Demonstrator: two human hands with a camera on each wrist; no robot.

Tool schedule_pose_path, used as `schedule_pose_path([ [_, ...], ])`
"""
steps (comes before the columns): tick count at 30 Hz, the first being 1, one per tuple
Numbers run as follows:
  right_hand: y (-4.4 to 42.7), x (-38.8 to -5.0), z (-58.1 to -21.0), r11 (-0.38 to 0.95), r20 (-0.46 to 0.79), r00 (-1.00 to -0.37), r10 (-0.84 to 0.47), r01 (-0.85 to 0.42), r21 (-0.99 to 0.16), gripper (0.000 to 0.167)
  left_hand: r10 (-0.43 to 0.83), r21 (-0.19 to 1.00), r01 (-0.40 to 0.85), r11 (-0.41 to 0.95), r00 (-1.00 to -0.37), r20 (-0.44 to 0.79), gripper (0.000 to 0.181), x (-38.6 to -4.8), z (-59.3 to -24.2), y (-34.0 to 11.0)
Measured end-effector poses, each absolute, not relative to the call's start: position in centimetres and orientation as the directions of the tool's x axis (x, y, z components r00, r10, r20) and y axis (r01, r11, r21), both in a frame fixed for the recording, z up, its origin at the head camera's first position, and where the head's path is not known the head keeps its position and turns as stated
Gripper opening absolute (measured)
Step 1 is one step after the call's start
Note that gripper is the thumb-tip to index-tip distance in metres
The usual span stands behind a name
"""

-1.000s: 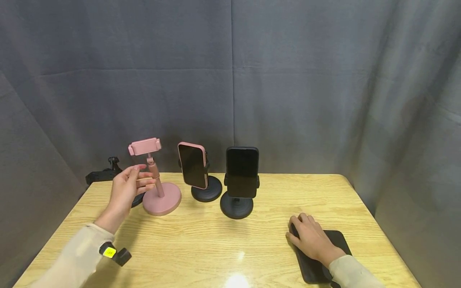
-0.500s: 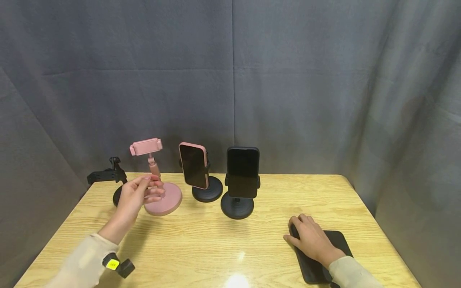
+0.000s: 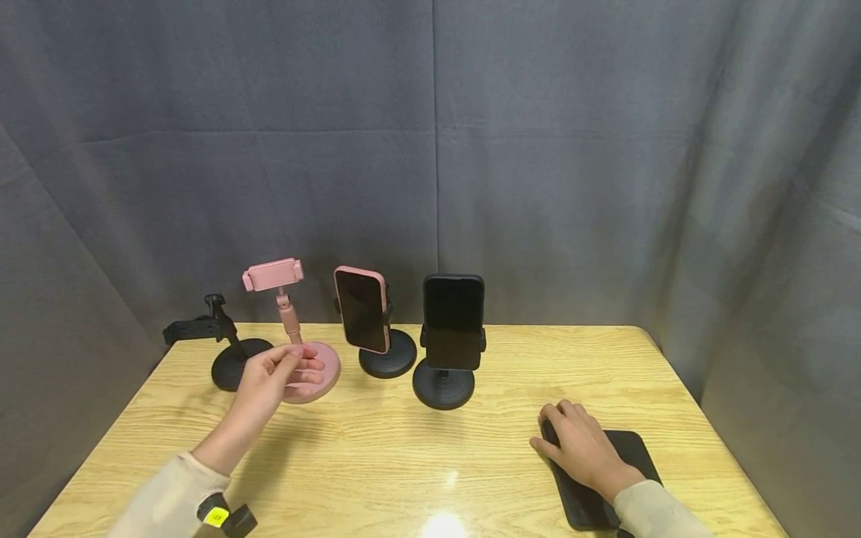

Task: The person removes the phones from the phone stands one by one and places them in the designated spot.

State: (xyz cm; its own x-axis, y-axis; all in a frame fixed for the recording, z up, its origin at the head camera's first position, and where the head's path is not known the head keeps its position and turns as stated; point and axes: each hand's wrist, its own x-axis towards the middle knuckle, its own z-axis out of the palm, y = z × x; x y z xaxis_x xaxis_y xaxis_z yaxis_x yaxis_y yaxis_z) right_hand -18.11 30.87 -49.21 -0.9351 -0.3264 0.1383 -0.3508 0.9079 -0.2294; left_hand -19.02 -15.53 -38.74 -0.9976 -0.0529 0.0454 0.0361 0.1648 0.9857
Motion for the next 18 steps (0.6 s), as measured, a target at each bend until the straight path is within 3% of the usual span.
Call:
schedule_pose_path([
  [7,30.9,-18.1,-49.3,0.909,0.141,-0.94,-0.312,-0.338,-0.245,0.033,-0.029,0.99,0.042,0.135,-0.999,0.046,0.026,-18.7,-39.5,-14.7],
  [14,30.8,-18.1,-49.1,0.902,0.219,-0.926,-0.307,-0.356,-0.245,0.021,-0.005,0.993,0.052,0.108,-0.999,0.053,0.028,-18.4,-39.9,-14.1],
  [18,30.3,-17.9,-48.4,0.895,0.25,-0.922,-0.297,-0.36,-0.264,0.023,0.012,0.994,0.05,0.095,-0.999,0.049,0.028,-18.1,-39.9,-13.6],
])
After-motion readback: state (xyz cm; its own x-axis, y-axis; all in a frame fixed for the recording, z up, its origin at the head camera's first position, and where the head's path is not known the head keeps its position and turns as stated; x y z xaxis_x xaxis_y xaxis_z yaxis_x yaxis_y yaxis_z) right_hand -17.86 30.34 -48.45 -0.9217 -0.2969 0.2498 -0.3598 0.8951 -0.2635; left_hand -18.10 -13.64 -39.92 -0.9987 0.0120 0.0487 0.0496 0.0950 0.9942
